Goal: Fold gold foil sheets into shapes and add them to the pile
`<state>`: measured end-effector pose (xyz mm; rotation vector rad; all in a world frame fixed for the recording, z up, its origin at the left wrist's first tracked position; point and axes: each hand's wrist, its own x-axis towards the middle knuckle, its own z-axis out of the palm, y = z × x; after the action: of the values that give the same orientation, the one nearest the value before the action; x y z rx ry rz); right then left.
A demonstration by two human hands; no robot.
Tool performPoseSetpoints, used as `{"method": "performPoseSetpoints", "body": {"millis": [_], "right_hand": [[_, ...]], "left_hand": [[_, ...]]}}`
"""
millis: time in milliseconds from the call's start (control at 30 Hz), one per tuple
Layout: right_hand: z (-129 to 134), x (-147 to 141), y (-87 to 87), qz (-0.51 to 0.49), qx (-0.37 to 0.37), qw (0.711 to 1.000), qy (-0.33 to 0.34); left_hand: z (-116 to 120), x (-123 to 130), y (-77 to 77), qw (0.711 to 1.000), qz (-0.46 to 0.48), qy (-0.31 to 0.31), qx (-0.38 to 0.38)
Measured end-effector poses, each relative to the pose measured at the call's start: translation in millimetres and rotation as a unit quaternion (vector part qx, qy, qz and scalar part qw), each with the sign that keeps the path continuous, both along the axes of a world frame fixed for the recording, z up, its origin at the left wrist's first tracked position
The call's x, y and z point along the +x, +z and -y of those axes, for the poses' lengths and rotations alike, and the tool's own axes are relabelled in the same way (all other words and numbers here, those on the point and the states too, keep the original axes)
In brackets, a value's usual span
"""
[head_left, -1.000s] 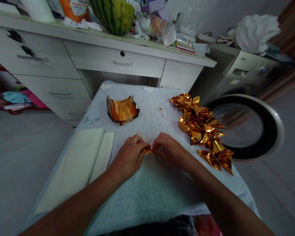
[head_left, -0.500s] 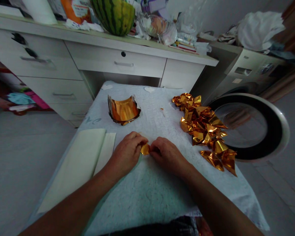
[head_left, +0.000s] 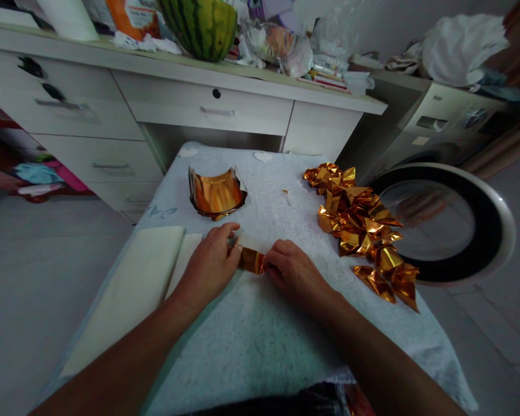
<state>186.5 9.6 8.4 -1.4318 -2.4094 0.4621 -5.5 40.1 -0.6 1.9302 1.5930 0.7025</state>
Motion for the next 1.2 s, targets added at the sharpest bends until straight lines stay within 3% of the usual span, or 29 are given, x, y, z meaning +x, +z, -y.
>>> {"method": "performPoseSetpoints", "body": {"millis": [267, 400, 633, 800, 900, 1000, 1100, 1200], "right_hand": [[-3.8, 2.2, -3.7, -0.016, -0.001, 0.999, -0.033], [-1.3, 3.4, -4.6, -0.058, 0.028, 0.997, -0.03], [-3.1, 4.3, -5.7, -0.08, 0.046, 0.996, -0.021], [-6.5, 3.9, -12.1, -0.075, 0.046, 0.996, 0.004], [-7.2, 4.6, -14.6, -0.075, 0.049, 0.996, 0.011], [-8.1, 5.6, -15.1, -0.076, 0.056, 0.995, 0.016], [-9.3, 5.9, -15.5, -0.082, 0.064, 0.994, 0.031], [-9.9, 4.9, -17.1, -0.088, 0.073, 0.993, 0.043]], "left_hand": [[1.7, -2.8, 5.0, 0.998, 0.044, -0.015, -0.05], [3.3, -1.2, 1.1, 0.99, 0.122, -0.012, -0.066], [10.6, 13.2, 6.8, 0.934, 0.289, -0.003, -0.211], [15.1, 17.0, 12.8, 0.915, 0.314, -0.001, -0.253], [15.6, 10.8, 11.3, 0.954, 0.216, -0.028, -0.206], [16.7, 2.8, 8.8, 0.992, 0.08, -0.06, -0.077], [18.3, -1.4, 6.7, 0.993, -0.007, -0.107, 0.04], [18.5, -0.3, 5.8, 0.979, -0.056, -0.179, 0.077]]}}
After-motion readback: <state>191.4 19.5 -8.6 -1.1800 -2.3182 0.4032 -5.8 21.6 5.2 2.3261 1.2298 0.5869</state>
